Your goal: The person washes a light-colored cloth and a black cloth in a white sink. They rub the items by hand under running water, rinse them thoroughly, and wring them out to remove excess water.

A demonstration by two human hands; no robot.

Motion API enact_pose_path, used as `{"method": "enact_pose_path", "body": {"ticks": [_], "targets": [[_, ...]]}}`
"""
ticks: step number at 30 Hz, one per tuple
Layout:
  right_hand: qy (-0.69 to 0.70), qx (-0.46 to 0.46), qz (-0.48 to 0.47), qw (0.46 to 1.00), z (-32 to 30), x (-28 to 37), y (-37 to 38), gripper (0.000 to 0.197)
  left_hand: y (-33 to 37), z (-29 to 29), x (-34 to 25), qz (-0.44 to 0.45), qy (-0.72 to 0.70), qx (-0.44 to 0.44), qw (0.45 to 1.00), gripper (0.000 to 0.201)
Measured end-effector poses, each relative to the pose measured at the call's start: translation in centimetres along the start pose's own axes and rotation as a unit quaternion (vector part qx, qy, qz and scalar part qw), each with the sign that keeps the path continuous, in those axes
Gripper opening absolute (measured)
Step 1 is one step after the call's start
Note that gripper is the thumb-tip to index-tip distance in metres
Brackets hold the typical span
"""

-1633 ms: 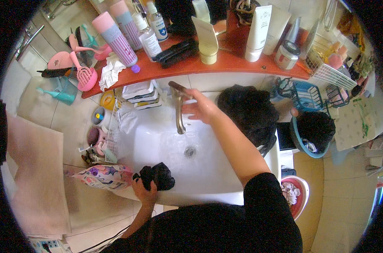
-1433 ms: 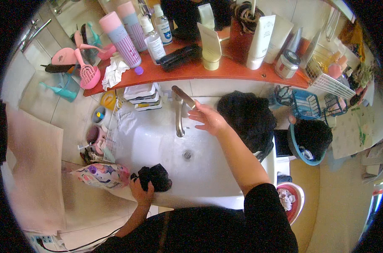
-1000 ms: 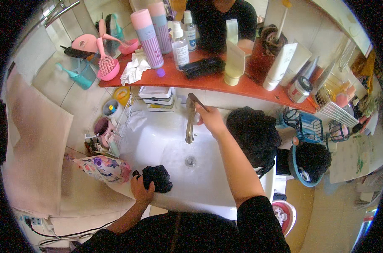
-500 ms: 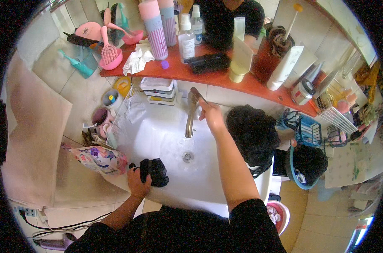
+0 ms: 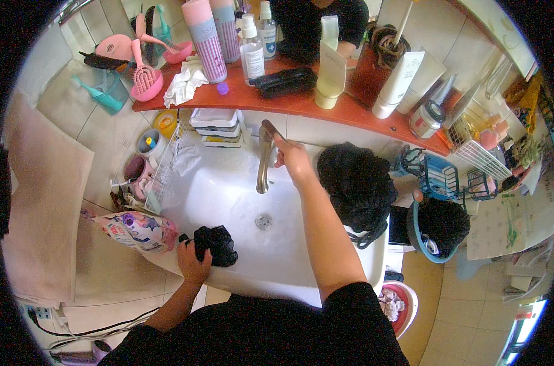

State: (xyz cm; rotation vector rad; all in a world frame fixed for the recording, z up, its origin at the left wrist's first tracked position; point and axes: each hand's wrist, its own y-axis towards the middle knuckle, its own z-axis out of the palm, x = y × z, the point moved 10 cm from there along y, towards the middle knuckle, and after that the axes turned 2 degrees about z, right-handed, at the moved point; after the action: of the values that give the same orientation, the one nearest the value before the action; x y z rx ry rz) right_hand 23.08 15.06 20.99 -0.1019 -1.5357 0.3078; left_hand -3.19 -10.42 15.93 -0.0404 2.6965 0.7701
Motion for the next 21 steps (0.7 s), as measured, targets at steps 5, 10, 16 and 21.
{"method": "enact_pose_path", "body": {"ticks": [5,10,16,21], "targets": [[0.039,-0.023,-0.006,0.999,-0.2,0.3,0.0,0.038,0.0,0.0,0.1,-0.002,-0.007,0.002,1.0,0.041],[0.036,-0.03,-0.002,0.999,-0.3,0.5,-0.3,0.038,0.1,-0.4,-0.3,0.009,-0.003,-0.015,1.0,0.042],[-0.031,-0.01,0.02,0.999,-0.2,-0.6,0.2,0.041,0.0,0.6,0.5,-0.019,-0.001,0.031,0.999,0.042],[-0.001,-0.041,0.033,0.999,-0.2,-0.7,-0.6,0.038,0.2,0.8,0.3,-0.008,0.004,0.046,0.999,0.042]]}}
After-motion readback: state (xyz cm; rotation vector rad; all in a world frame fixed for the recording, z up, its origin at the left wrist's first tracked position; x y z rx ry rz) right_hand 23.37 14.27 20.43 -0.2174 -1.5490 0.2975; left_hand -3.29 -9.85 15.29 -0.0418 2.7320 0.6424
